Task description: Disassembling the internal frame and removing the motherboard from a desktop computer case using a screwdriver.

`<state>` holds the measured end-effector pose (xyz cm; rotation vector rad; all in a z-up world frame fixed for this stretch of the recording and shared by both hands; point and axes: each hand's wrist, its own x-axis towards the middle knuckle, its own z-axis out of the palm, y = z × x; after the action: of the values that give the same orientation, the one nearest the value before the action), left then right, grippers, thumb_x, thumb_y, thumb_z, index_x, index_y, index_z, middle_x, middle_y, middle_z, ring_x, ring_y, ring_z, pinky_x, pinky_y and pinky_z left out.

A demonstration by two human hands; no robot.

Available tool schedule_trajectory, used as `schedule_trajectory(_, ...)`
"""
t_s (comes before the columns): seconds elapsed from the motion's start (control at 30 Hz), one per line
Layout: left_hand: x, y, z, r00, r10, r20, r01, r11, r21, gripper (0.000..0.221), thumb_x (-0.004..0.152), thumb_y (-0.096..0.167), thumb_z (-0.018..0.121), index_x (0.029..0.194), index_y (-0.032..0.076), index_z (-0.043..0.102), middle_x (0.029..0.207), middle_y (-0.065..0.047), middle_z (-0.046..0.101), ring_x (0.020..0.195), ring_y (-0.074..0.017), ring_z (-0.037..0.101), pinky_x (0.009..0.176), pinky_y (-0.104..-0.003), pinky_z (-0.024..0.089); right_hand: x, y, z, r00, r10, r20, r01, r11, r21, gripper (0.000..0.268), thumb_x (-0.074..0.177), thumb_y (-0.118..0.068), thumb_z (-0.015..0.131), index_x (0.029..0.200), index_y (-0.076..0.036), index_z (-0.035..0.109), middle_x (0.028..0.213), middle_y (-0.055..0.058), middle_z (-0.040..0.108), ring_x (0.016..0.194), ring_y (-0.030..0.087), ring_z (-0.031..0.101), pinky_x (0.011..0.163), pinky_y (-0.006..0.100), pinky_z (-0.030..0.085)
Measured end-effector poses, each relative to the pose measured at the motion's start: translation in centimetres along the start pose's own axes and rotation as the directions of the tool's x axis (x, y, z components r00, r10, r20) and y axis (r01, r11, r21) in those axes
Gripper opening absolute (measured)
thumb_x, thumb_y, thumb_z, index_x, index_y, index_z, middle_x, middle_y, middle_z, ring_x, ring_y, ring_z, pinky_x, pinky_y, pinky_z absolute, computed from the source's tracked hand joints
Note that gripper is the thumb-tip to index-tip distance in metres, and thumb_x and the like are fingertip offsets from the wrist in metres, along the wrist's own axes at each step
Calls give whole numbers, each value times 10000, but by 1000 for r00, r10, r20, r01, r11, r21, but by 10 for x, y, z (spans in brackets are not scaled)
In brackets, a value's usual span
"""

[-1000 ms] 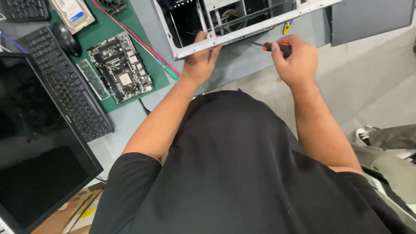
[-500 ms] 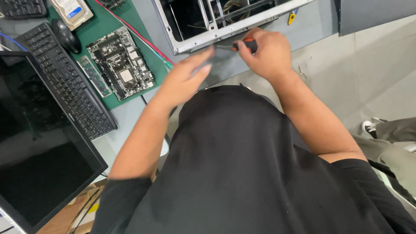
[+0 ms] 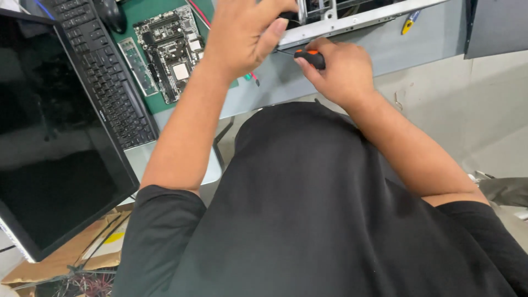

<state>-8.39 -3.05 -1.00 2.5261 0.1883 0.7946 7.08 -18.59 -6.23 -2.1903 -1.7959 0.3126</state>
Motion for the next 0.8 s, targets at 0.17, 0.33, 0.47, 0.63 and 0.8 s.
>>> schedule_trajectory(0.17,-2,0,13,997,-44,-62,38,994,-103,446,993,334,209,944,84,574,777,-47,512,750,-252,448,685,-358,293,8,1,17,998,33,-60,-37,997,-64,301,915,-446,570,912,-152,637,659,41,629,577,326,580,483,419,411)
schedule_trajectory(0.33,-2,3,19,991,-99,-93,84,985,-153,414,980,330,233,955,92,571,773,-39,481,763,-237,432,718,-345,293,17,-2,19,996,86,-22,-87,994,-59,337,926,-428,550,871,-101,610,767,79,640,656,338,580,520,438,422)
schedule_trajectory(0.47,-6,-6,29,991,-54,-126,27,978,-208,363,982,299,241,788,45,412,706,-57,382,661,-230,355,619,-352,258,19,-6,16,991,135,-17,-135,991,-8,283,905,-398,566,858,-129,637,781,59,643,710,317,569,535,433,426)
schedule_trajectory(0.63,-10,-10,35,990,-91,-111,65,972,-224,381,981,309,260,694,60,289,653,-44,263,611,-201,243,573,-348,192,19,-6,17,989,145,-10,-145,989,4,271,916,-393,563,855,-138,636,677,33,601,666,295,557,510,417,411)
schedule_trajectory(0.8,-11,-11,37,987,-110,-120,80,969,-233,358,976,276,286,684,68,286,649,-36,261,608,-197,243,570,-349,191,18,-6,17,992,112,-63,-114,993,-23,266,903,-370,586,862,-111,629,762,45,642,663,307,571,500,419,418)
